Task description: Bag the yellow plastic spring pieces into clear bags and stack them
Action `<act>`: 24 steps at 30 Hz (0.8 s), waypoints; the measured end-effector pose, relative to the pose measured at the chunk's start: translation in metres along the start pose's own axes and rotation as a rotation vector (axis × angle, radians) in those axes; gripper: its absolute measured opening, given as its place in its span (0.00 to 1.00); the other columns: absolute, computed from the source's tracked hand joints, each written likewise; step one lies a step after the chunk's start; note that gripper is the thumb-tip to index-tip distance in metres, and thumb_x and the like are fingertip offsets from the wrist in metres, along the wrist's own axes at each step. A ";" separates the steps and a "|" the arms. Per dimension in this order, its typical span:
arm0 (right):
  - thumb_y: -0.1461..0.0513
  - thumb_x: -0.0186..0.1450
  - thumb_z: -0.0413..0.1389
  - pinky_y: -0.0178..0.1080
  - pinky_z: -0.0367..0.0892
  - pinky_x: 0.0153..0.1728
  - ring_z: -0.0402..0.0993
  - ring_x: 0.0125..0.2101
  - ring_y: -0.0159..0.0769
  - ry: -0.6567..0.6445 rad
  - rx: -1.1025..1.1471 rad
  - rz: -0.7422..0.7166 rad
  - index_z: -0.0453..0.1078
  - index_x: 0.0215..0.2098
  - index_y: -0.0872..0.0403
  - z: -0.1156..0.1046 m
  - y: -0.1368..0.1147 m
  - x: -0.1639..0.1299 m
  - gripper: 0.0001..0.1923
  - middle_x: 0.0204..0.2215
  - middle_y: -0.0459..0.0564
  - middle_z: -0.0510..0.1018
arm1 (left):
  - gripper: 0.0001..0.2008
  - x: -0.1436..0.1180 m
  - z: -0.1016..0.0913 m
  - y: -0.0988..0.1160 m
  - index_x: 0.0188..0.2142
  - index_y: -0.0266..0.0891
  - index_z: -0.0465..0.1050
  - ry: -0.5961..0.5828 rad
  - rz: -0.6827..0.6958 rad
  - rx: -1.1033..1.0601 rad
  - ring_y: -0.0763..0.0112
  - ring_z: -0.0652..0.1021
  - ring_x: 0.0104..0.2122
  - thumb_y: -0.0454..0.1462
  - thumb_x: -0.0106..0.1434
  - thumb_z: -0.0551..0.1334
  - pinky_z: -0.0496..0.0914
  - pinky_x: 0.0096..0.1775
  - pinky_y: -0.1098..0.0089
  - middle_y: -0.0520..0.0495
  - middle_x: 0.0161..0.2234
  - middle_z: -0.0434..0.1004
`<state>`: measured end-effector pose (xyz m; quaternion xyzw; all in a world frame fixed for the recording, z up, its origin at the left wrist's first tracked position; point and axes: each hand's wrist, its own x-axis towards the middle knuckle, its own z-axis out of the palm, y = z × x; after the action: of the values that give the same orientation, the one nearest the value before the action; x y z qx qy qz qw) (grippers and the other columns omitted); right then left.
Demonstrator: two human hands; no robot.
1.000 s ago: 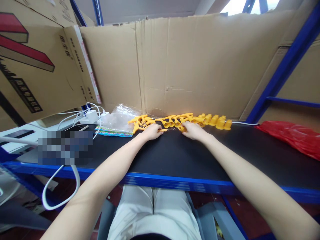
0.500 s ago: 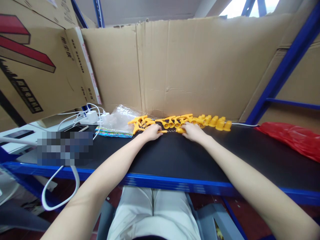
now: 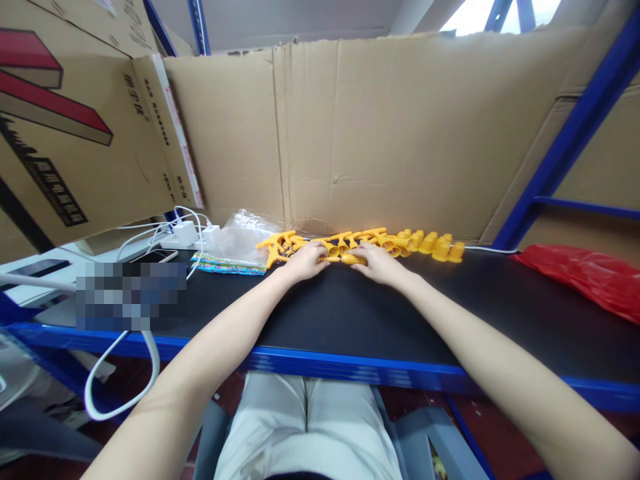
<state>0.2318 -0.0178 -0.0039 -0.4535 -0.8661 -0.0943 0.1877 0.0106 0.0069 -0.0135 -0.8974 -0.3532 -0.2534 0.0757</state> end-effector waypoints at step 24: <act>0.63 0.60 0.52 0.47 0.63 0.46 0.68 0.43 0.42 0.335 0.245 -0.092 0.68 0.45 0.56 0.006 0.006 0.005 0.15 0.41 0.55 0.72 | 0.22 -0.001 -0.018 0.011 0.49 0.40 0.64 0.086 -0.323 -0.058 0.64 0.75 0.34 0.46 0.57 0.57 0.66 0.37 0.68 0.45 0.33 0.75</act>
<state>0.2332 -0.0086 -0.0070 -0.3654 -0.8475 -0.0707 0.3784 0.0103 -0.0073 0.0021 -0.8192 -0.4816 -0.3106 0.0232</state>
